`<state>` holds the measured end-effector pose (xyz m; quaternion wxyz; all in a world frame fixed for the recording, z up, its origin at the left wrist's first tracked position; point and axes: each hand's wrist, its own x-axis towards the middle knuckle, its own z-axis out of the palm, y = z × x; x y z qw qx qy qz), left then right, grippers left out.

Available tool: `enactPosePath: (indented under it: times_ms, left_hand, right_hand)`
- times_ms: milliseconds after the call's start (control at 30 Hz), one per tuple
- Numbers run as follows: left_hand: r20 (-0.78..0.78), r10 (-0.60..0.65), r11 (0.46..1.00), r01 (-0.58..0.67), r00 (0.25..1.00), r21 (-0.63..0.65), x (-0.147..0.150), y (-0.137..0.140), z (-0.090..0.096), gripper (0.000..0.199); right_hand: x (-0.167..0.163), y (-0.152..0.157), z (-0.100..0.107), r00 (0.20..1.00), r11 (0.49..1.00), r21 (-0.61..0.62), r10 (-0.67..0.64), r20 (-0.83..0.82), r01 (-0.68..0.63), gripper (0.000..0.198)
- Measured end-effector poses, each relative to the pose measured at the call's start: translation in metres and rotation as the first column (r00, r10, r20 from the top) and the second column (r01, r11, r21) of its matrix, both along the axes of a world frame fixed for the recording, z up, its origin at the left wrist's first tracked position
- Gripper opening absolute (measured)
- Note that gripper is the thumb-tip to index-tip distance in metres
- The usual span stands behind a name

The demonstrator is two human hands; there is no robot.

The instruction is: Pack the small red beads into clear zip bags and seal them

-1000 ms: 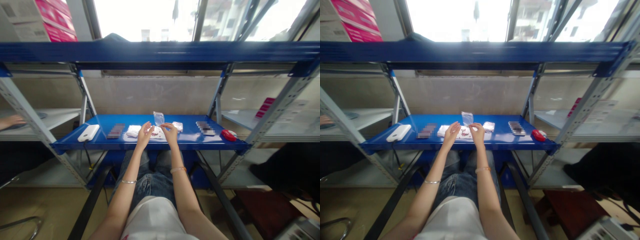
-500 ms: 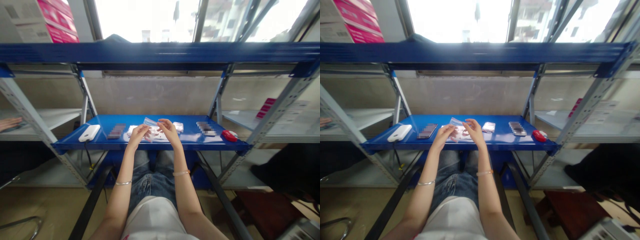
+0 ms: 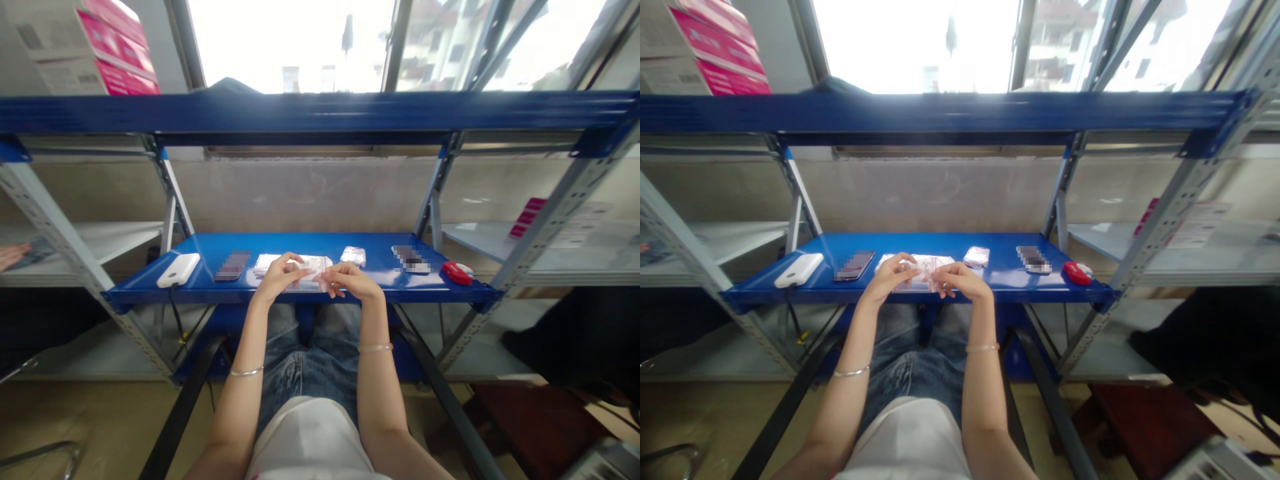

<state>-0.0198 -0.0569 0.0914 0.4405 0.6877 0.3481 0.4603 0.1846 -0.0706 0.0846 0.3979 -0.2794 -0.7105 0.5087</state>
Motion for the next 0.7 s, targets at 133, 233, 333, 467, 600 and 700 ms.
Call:
enactPosePath:
  times_ms: [133,233,333,467,600,700]
  left_hand:
    - [0.071,0.126,0.990,-0.131,0.989,0.059,0.008,0.005,-0.005,0.040]
    - [0.084,0.299,0.923,-0.311,0.950,0.227,0.014,0.004,-0.005,0.043]
    - [0.108,0.288,0.901,-0.308,0.951,0.305,0.018,-0.003,0.000,0.028]
    - [0.127,0.055,0.975,-0.081,0.990,0.209,0.021,-0.013,0.007,0.023]
    - [0.225,-0.017,0.987,-0.020,0.974,0.162,0.021,-0.013,0.006,0.029]
    - [0.226,-0.031,0.990,-0.002,0.974,0.144,0.019,-0.009,0.004,0.028]
  right_hand:
    - [-0.001,-0.003,0.002,1.000,1.000,-0.002,0.018,0.006,-0.018,0.031]
    - [-0.009,0.000,0.003,0.998,0.999,0.011,-0.053,-0.043,0.053,0.031]
    - [-0.019,0.005,0.002,0.985,0.992,0.005,-0.122,-0.119,0.124,0.030]
    - [-0.028,0.009,0.001,0.953,0.981,-0.020,-0.194,-0.231,0.195,0.030]
    - [-0.035,0.010,0.003,0.907,0.961,-0.062,-0.274,-0.319,0.269,0.034]
    - [-0.038,0.009,0.004,0.900,0.955,-0.053,-0.294,-0.322,0.293,0.035]
